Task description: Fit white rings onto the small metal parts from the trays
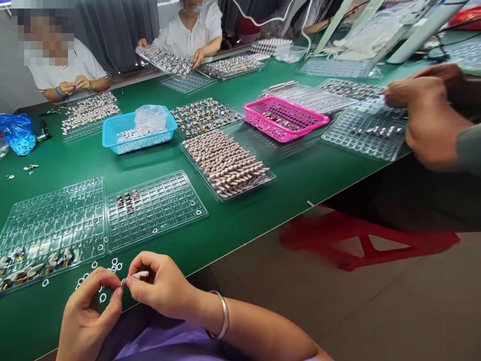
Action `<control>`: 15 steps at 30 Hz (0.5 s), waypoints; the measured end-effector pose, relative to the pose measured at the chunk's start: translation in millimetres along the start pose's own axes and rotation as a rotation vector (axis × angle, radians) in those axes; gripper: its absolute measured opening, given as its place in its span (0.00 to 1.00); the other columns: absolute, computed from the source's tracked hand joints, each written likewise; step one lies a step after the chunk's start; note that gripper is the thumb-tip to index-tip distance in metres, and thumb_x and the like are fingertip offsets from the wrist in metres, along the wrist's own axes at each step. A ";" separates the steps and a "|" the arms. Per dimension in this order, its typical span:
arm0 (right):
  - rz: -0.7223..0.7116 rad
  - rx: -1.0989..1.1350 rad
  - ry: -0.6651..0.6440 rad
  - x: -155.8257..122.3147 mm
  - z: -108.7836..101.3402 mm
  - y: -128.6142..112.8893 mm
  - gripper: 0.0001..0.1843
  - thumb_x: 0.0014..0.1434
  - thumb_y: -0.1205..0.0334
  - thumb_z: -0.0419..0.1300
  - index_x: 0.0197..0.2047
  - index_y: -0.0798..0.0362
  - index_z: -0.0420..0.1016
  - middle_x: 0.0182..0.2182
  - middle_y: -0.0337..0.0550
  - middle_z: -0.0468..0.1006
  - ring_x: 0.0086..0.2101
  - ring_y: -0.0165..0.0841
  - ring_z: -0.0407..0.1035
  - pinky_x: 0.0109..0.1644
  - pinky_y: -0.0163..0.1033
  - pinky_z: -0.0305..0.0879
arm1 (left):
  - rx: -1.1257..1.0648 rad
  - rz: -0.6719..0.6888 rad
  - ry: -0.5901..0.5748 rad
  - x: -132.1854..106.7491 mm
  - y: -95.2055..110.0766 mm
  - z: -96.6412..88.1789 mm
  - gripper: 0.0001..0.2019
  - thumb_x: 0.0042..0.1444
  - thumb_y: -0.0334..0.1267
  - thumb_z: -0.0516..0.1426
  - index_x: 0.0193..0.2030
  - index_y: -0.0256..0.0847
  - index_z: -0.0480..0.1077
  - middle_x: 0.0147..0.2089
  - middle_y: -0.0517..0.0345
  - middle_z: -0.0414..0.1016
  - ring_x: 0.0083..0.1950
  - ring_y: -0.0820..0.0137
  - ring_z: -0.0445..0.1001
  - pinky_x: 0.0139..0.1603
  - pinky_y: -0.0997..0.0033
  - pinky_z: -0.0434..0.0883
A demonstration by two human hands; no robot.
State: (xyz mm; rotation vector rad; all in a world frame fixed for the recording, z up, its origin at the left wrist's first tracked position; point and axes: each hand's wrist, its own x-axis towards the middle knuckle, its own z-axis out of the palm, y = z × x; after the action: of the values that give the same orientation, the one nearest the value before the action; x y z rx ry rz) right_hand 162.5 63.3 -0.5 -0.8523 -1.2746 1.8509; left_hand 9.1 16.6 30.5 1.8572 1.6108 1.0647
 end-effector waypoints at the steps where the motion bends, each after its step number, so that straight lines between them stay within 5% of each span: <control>1: 0.037 0.034 -0.020 0.8 -1.3 -0.3 0.10 0.50 0.60 0.63 0.29 0.54 0.66 0.21 0.32 0.65 0.22 0.23 0.58 0.24 0.29 0.56 | -0.014 -0.012 -0.005 0.1 0.3 -0.8 0.07 0.54 0.30 0.56 0.26 0.44 0.68 0.26 0.64 0.70 0.27 0.71 0.70 0.27 0.75 0.68; 10: 0.270 0.462 -0.207 10.5 -6.7 9.3 0.18 0.42 0.55 0.73 0.26 0.58 0.70 0.19 0.32 0.69 0.19 0.22 0.64 0.23 0.28 0.65 | -0.195 -0.173 -0.156 0.3 -4.0 -5.9 0.08 0.57 0.37 0.57 0.27 0.43 0.69 0.26 0.61 0.71 0.27 0.70 0.69 0.26 0.74 0.66; 15: 0.343 0.605 -0.295 11.2 -10.0 8.9 0.18 0.42 0.57 0.74 0.25 0.58 0.71 0.17 0.30 0.67 0.17 0.19 0.58 0.25 0.30 0.70 | -0.064 -0.147 -0.145 4.3 -10.8 -9.3 0.09 0.58 0.38 0.54 0.27 0.43 0.68 0.26 0.61 0.72 0.28 0.69 0.71 0.27 0.74 0.67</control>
State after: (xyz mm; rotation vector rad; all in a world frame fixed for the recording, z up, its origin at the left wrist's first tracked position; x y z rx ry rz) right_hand 163.3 75.3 -13.2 -0.4931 -0.6677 2.5210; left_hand -4.8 21.7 28.9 1.7049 1.5832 0.8867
